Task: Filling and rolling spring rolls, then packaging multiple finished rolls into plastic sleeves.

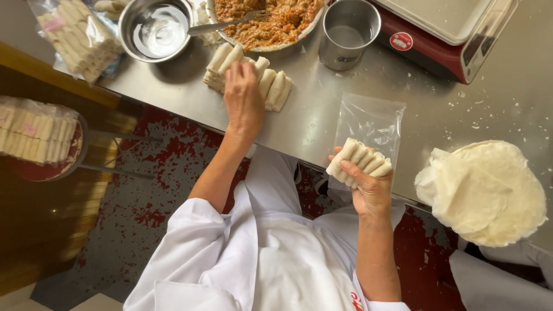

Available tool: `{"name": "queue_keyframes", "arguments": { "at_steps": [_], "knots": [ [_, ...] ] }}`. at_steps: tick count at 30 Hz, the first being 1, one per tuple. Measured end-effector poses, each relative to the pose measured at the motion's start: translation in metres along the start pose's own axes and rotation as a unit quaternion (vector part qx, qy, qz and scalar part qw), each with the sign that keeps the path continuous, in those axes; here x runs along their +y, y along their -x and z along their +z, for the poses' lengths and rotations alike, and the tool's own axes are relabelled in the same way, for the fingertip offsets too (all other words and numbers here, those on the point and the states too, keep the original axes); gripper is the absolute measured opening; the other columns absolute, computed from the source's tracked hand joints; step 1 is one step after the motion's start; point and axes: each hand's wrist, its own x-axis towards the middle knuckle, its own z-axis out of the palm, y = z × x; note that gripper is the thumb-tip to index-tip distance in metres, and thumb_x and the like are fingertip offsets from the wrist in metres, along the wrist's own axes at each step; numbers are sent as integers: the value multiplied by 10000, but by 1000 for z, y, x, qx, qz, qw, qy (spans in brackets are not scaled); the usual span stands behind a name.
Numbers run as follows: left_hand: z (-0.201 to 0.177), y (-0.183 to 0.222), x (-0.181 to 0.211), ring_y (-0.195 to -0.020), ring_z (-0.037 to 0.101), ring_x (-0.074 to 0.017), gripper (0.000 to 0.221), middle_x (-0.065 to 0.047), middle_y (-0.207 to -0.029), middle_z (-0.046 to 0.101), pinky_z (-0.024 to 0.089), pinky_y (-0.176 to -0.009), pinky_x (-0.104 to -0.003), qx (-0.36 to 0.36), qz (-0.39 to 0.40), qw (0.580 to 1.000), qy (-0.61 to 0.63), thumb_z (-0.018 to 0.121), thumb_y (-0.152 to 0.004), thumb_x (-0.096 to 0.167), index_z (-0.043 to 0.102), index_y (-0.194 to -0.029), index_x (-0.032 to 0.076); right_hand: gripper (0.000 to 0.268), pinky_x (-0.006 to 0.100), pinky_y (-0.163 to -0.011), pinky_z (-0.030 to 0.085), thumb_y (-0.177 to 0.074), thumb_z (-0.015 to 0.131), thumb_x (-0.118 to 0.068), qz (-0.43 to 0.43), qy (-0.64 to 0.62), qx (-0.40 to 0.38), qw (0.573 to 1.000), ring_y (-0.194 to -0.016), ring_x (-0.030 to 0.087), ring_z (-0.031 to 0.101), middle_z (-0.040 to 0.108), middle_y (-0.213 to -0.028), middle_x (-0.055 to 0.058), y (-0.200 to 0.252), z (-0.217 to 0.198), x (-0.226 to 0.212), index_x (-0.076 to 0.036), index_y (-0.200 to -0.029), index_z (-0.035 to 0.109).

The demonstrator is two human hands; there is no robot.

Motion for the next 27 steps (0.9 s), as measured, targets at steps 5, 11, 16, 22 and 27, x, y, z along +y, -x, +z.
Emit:
{"name": "queue_keyframes", "arguments": {
  "at_steps": [5,11,16,22,27],
  "knots": [
    [-79,-2,56,-805,624,-287,181,-70,-878,604,526,-739,-393,-24,14,917,399,645,-946,-51,662,-1067,83,387,517,-734,641,-753,794,165,-152,64,-3,986,-954,435,737,736,-1028,299,-4,0,9,15,-1085,666],
    [-103,42,119,-854,655,-245,141,-109,-939,721,567,-775,-344,-62,7,787,614,721,-941,29,751,-1078,11,448,453,-750,661,-704,887,142,-275,130,33,952,-916,287,748,754,-929,241,1,16,5,85,-1098,681],
    [-114,50,139,-856,672,-267,197,-155,-955,694,570,-737,-370,-55,68,792,604,690,-965,12,730,-1151,-36,470,437,-784,655,-688,891,138,-256,120,48,958,-918,246,747,765,-927,222,6,-3,4,74,-1108,690],
    [-121,50,145,-809,698,-269,249,-163,-933,701,588,-667,-356,-38,112,832,541,725,-933,-10,733,-1178,-46,450,429,-791,654,-712,871,121,-214,84,43,972,-917,230,741,765,-935,209,8,-14,0,59,-1119,689],
    [-128,54,151,-706,659,-261,251,-136,-917,672,559,-592,-336,-75,107,849,512,691,-968,31,709,-1212,-22,385,372,-736,639,-726,858,128,-166,69,36,983,-841,167,728,768,-877,162,12,1,-26,21,-1067,717]
  ]
}}
